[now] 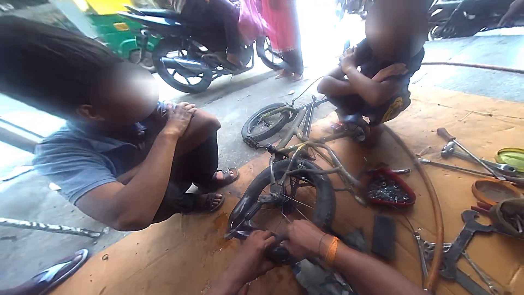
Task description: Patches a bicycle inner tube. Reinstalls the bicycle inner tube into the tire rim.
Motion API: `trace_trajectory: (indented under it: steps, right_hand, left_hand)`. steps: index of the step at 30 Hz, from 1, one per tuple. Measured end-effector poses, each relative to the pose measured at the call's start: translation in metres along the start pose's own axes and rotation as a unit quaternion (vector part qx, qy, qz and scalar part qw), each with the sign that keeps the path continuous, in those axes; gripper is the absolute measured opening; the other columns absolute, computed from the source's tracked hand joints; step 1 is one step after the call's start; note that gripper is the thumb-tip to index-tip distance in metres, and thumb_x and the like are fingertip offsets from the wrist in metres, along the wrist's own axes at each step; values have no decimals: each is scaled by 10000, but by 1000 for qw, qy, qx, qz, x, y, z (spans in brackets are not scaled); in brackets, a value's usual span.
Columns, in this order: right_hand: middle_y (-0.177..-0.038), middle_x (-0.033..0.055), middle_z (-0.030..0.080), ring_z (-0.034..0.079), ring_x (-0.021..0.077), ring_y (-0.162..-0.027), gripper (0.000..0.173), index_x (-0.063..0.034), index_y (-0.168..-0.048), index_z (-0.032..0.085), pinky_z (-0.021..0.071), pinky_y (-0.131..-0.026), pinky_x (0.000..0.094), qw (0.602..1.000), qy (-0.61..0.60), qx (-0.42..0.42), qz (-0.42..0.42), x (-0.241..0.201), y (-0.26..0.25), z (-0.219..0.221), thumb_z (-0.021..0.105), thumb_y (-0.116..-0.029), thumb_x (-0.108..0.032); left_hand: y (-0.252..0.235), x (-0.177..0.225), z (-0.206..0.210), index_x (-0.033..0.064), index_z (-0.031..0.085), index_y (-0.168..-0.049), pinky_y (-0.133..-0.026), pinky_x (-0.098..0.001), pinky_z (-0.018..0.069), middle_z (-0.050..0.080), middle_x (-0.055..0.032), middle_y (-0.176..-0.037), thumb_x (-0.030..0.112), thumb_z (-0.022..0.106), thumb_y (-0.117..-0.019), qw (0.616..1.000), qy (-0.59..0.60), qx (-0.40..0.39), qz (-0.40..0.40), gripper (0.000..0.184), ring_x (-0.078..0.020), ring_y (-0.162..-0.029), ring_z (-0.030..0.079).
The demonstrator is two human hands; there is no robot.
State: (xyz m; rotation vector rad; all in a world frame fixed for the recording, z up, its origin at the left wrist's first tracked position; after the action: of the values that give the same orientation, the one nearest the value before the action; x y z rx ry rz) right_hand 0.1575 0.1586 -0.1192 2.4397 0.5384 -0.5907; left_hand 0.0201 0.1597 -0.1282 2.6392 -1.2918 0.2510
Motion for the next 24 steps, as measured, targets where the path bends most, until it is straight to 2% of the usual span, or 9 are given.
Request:
trace_trajectory:
  steps: [2, 5, 8, 11, 13, 15, 17, 21, 24]
  right_hand:
    - [-964, 197, 687, 669, 395, -974, 463, -43, -960, 697, 509, -814, 625, 999, 12, -17, -33, 2, 1, -1, 531, -1013, -473]
    - [-953, 209, 680, 666, 409, -949, 558, -32, -938, 696, 506, -789, 645, 998, 28, -60, -21, 3, -1, -11, 600, -947, -582]
    - [-987, 216, 690, 668, 416, -968, 617, -51, -997, 713, 502, -786, 670, 992, 44, -117, -13, -3, -7, -8, 624, -900, -654]
    - [-1012, 228, 673, 659, 422, -979, 625, -28, -1055, 663, 500, -783, 667, 992, 45, -114, 1, 1, -11, -9, 670, -878, -627]
    - [-1059, 218, 678, 659, 416, -1024, 616, -48, -1146, 649, 505, -824, 672, 995, 30, -98, -1, 9, -10, -10, 706, -869, -595]
    - [-1036, 185, 694, 665, 394, -1016, 546, -91, -1096, 697, 508, -822, 661, 996, 34, -86, -15, 14, -7, -9, 707, -869, -587]
    - [-998, 166, 697, 666, 374, -988, 505, -109, -1004, 735, 512, -805, 647, 994, 48, -97, -21, 14, -6, -10, 694, -873, -595]
    - [-920, 213, 669, 664, 406, -899, 608, -26, -888, 687, 504, -730, 646, 985, 86, -151, 1, 1, 1, -10, 650, -894, -632]
    - [-966, 227, 672, 663, 423, -940, 537, -19, -957, 694, 506, -744, 651, 978, 126, -165, -13, -4, 4, -12, 655, -926, -553]
  left_hand:
    - [1, 5, 1, 136, 686, -1003, -1054, -482, 471, 696, -69, -1100, 533, 769, -822, 1000, 14, 7, 8, 444, -253, -1114, 652]
    - [-1, 7, -1, 168, 711, -1007, -1120, -561, 408, 585, -98, -1401, 596, 787, -788, 1000, 27, -1, 1, 487, -323, -1404, 455]
    - [0, 2, 6, 117, 680, -1030, -976, -518, 515, 664, -98, -1145, 598, 775, -799, 994, 77, -71, -17, 543, -285, -1110, 636]
    - [-6, 2, 8, 93, 634, -954, -811, -481, 561, 664, -85, -898, 597, 777, -800, 989, 109, -98, -27, 547, -257, -857, 672]
    - [-10, 8, 10, 95, 622, -1061, -820, -498, 571, 675, -93, -917, 601, 789, -786, 984, 129, -115, -44, 600, -268, -877, 683]
    - [-15, 14, 13, 97, 617, -1126, -833, -524, 570, 694, -104, -937, 585, 795, -785, 978, 142, -140, -54, 621, -283, -899, 697]
    - [-18, 17, 17, 110, 666, -1049, -815, -525, 563, 704, -88, -893, 581, 794, -791, 973, 160, -159, -48, 552, -265, -869, 698]
    - [-21, 17, 20, 118, 712, -962, -823, -548, 544, 714, -83, -850, 628, 805, -757, 956, 169, -231, -67, 557, -263, -858, 697]
    - [-24, 20, 19, 118, 704, -1018, -824, -538, 542, 711, -77, -883, 627, 842, -707, 946, 203, -235, -94, 612, -250, -874, 690]
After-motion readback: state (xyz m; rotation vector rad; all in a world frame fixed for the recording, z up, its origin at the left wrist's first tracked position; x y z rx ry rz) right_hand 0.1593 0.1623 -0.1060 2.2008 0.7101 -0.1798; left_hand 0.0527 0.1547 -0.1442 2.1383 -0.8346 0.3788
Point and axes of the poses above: each hand's wrist, its own y-axis away from the middle knuckle, its own z-axis out of the palm, x = y × z, the point moved 7 cm from there along -y, towards the middle knuckle
